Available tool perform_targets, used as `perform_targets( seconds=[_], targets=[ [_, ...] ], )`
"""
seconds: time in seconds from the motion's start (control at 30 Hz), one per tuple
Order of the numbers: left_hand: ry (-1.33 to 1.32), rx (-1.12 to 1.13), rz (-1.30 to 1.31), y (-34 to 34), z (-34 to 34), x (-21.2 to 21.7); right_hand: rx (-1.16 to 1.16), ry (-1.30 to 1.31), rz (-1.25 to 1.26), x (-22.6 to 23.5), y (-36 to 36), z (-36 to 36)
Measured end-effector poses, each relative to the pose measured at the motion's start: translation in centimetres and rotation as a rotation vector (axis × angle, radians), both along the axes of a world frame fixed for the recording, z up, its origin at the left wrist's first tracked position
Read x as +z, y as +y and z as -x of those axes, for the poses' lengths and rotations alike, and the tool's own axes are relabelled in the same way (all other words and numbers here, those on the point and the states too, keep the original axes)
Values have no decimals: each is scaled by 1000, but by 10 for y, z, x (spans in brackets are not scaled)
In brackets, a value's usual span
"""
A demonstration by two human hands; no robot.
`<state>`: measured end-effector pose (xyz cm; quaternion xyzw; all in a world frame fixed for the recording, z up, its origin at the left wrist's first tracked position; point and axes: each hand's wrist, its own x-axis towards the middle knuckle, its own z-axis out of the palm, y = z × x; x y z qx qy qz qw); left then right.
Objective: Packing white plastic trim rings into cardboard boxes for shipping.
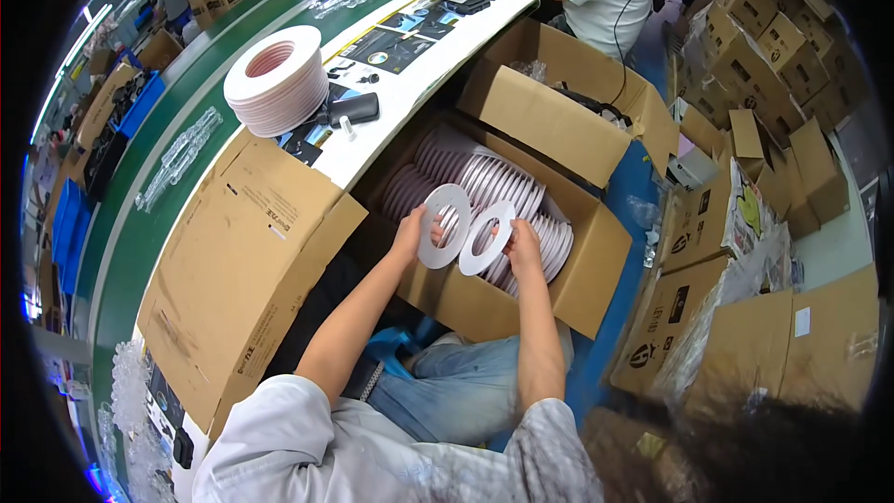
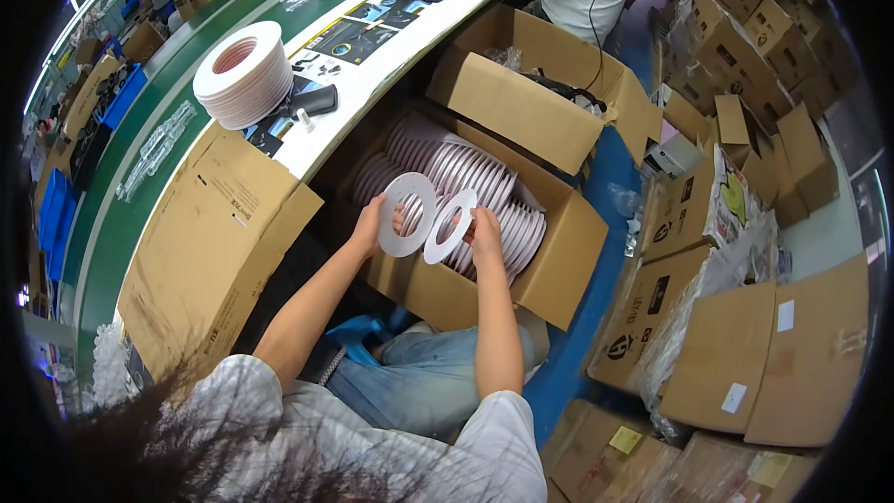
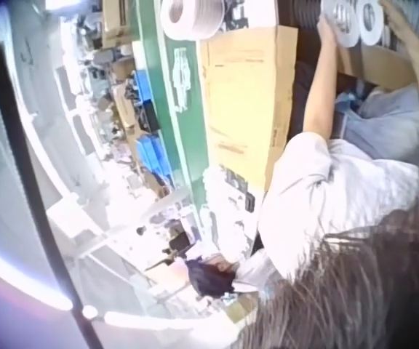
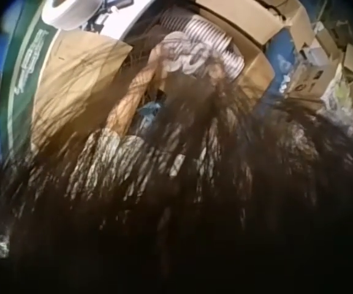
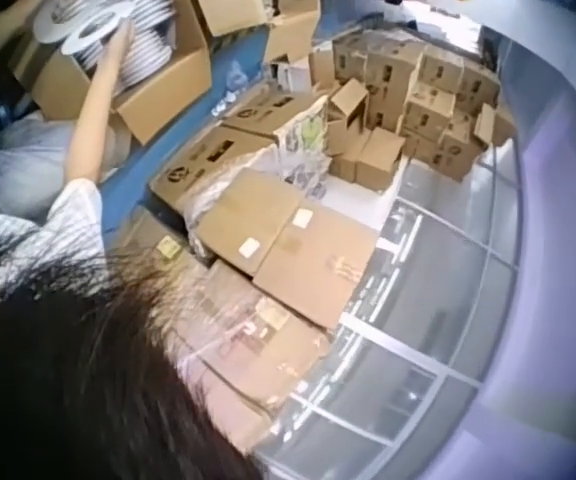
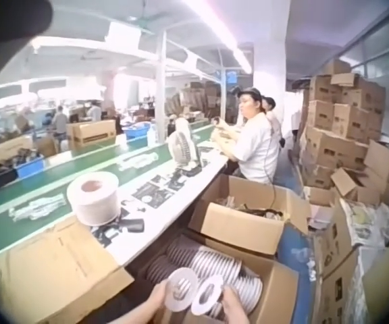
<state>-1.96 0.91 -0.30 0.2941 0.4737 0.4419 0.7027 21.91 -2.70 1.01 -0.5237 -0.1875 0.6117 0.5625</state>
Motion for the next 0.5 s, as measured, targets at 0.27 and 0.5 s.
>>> perform_targets(
  seconds=[0.27,0.5],
  targets=[
    [-140,-192,-270,-7,9,32,34,-6,-47,8,-4,-2],
    [50,-347,26,25,-11,77,69,-40,-60,17,-6,-3]
  ],
)
